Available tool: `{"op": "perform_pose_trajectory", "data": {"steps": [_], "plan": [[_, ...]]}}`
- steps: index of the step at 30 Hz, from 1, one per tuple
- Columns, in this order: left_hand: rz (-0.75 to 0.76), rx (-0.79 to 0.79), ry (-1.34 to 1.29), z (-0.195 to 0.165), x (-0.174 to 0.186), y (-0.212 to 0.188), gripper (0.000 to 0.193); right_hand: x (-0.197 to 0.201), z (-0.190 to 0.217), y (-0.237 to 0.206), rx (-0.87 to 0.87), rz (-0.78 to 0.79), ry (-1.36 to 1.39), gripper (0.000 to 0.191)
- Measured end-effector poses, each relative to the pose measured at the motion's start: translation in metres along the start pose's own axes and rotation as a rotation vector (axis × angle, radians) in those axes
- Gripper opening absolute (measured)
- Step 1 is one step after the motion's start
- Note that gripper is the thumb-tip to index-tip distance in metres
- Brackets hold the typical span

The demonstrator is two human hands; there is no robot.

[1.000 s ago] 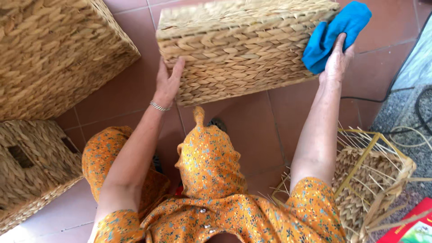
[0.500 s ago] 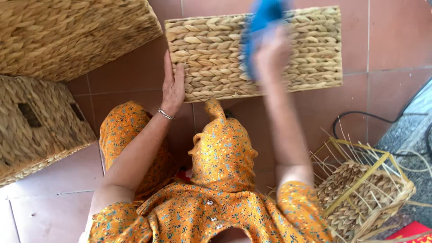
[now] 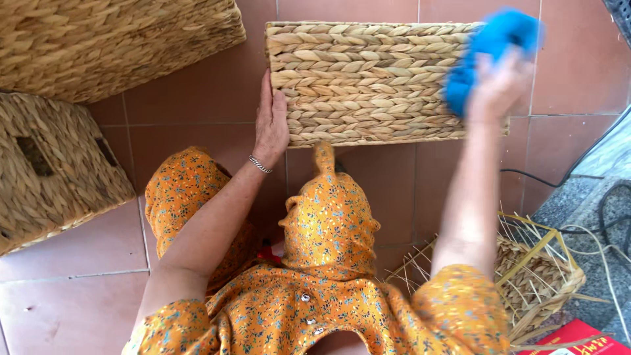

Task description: The person sits on a tiled floor and wipes a rectangular woven basket with a blue cloth. They hold the basket with one hand and wipe its exterior and interior surfaces with the other, repeatedly turning and repositioning the basket to reach different sides.

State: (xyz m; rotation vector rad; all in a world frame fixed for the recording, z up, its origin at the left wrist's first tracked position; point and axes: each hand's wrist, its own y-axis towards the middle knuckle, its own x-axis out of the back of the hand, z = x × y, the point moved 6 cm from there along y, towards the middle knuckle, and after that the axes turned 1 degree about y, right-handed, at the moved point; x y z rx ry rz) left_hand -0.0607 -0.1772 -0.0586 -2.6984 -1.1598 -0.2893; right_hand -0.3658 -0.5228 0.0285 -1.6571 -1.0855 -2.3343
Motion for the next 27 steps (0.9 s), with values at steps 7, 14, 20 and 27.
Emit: {"op": "perform_pose_trajectory", "data": {"steps": [7, 14, 20, 27], "plan": [[-0.032, -0.064, -0.141, 0.009, -0.007, 0.02, 0.066, -0.022, 0.033, -0.017, -0.14, -0.051, 0.146, 0.046], [-0.007, 0.122, -0.332, 0.015, 0.001, 0.022, 0.064, 0.009, 0.308, -0.088, 0.475, 0.249, 0.508, 0.064], [-0.017, -0.018, -0.142, 0.0, 0.005, 0.011, 0.059, 0.036, 0.222, -0.077, 0.565, 0.134, 0.411, 0.047], [-0.031, -0.082, -0.204, 0.002, -0.002, 0.017, 0.055, 0.042, -0.033, -0.069, -0.176, -0.06, -0.006, 0.058]]}}
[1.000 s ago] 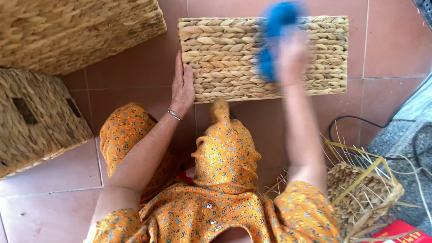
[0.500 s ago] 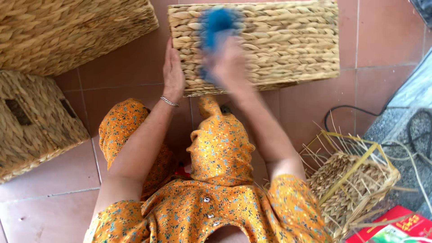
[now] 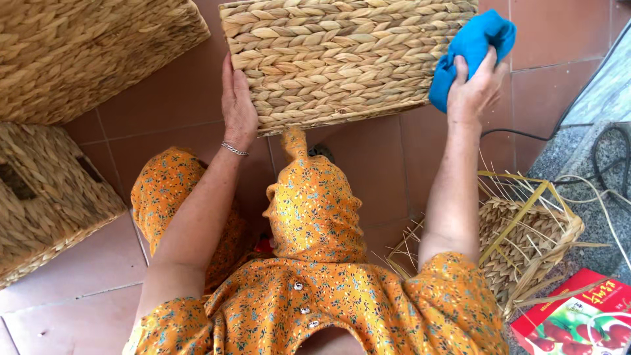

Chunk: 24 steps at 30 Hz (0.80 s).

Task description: The person sits on a tiled floor and wipes a rectangular woven basket with a blue cloth. They hold the basket with one hand and wipe its exterior and interior surfaces with the other, repeatedly turning and repositioning the basket to reach different sides.

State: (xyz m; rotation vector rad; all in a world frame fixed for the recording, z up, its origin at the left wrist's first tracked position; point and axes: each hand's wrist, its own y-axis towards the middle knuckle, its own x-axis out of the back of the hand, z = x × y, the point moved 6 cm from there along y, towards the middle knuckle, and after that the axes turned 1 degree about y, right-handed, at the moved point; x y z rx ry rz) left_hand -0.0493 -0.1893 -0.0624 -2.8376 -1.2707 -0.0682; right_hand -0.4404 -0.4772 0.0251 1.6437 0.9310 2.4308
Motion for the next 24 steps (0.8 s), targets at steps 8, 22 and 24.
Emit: {"op": "perform_pose_trajectory", "data": {"steps": [8, 22, 24], "plan": [[0.006, 0.059, -0.178, 0.006, -0.001, 0.004, 0.056, -0.032, 0.241, -0.073, 0.243, 0.269, 0.385, 0.025], [-0.002, 0.013, 0.043, 0.008, -0.002, 0.0, 0.055, -0.056, 0.064, 0.06, 0.401, -0.17, -0.015, 0.047], [-0.015, 0.001, 0.034, 0.003, -0.003, 0.005, 0.055, -0.051, 0.007, 0.077, 0.147, -0.106, 0.08, 0.044]]}}
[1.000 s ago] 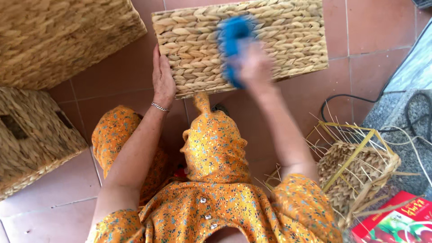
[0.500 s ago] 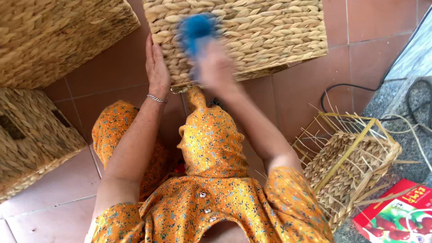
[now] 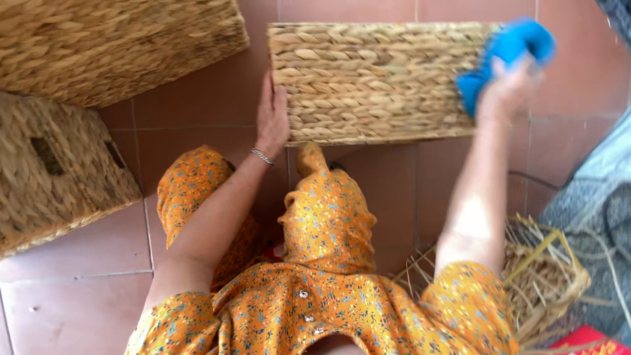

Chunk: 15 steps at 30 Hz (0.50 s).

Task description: The person sits on a tiled floor and wipes a rectangular woven basket with a blue cloth. They hold the basket with one hand and wipe its exterior and interior surfaces with the other, repeatedly turning and repositioning the basket to reach different sides.

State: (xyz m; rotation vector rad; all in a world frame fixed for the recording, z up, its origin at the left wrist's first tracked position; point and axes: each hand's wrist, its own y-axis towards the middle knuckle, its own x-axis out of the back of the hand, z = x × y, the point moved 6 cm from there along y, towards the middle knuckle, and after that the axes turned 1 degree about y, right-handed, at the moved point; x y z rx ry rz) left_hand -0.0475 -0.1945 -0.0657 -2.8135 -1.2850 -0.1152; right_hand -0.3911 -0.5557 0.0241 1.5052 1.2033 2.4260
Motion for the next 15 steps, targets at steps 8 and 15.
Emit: {"op": "perform_pose_trajectory", "data": {"steps": [8, 15], "plan": [[-0.05, -0.033, 0.021, 0.02, -0.001, 0.009, 0.056, -0.061, 0.168, -0.035, 0.006, 0.224, 0.236, 0.034], [-0.082, 0.014, -0.019, 0.047, 0.008, 0.01, 0.064, -0.033, 0.385, -0.096, 0.527, 0.495, 0.445, 0.044]]}}
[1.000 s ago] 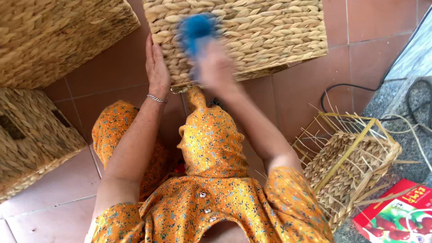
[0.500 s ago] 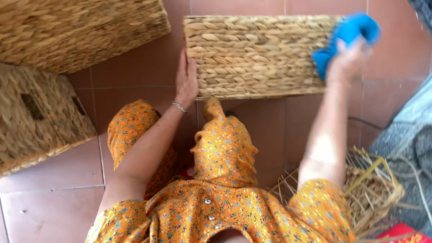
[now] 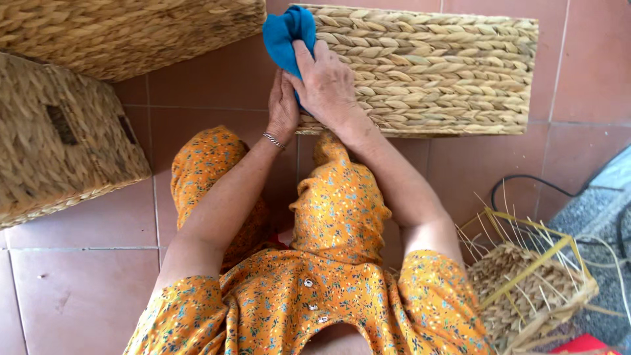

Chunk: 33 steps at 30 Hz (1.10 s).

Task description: The person sits on a tiled floor and wipes a rectangular woven basket with a blue cloth. They hold the basket with one hand and wipe its exterior and interior surfaces with the other, repeatedly turning and repositioning the basket to reach different sides.

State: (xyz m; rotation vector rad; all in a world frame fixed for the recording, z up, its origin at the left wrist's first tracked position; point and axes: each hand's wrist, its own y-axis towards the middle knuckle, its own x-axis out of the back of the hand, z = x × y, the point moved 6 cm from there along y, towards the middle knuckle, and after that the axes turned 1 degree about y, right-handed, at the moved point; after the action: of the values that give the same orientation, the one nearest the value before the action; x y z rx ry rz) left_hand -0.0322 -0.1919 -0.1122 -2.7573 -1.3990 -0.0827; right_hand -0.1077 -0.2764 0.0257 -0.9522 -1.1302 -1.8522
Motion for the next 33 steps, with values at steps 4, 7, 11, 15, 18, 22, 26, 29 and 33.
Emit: {"op": "perform_pose_trajectory", "data": {"steps": [4, 7, 11, 15, 18, 22, 26, 29, 33], "plan": [[0.061, -0.013, 0.028, -0.016, -0.002, -0.006, 0.064, 0.043, -0.064, -0.054, 0.051, -0.055, -0.12, 0.041], [0.079, -0.025, 0.031, -0.032, -0.006, -0.011, 0.063, 0.114, -0.173, -0.118, -0.17, -0.194, -0.274, 0.039], [0.086, -0.08, 0.029, -0.044, -0.013, -0.008, 0.064, 0.201, -0.278, -0.223, -0.814, -0.293, -0.538, 0.052], [0.076, 0.025, -0.112, -0.032, -0.014, 0.011, 0.061, 0.169, -0.251, -0.216, -0.765, -0.328, -0.465, 0.05], [0.079, 0.103, -0.222, -0.023, -0.014, 0.024, 0.055, 0.112, -0.16, -0.16, -0.544, -0.299, -0.2, 0.046], [0.178, 0.067, -0.178, -0.026, -0.005, 0.023, 0.052, 0.069, -0.013, -0.082, -0.102, -0.196, 0.019, 0.042], [0.173, -0.126, 0.055, -0.038, 0.005, 0.017, 0.052, 0.074, 0.01, -0.074, -0.059, -0.105, -0.062, 0.044], [0.209, -0.094, 0.083, -0.036, 0.004, 0.002, 0.056, 0.106, -0.05, -0.111, 0.009, -0.308, -0.234, 0.043], [0.205, -0.092, 0.1, -0.042, -0.001, -0.008, 0.061, 0.164, -0.2, -0.198, -0.459, -0.234, -0.283, 0.022]]}}
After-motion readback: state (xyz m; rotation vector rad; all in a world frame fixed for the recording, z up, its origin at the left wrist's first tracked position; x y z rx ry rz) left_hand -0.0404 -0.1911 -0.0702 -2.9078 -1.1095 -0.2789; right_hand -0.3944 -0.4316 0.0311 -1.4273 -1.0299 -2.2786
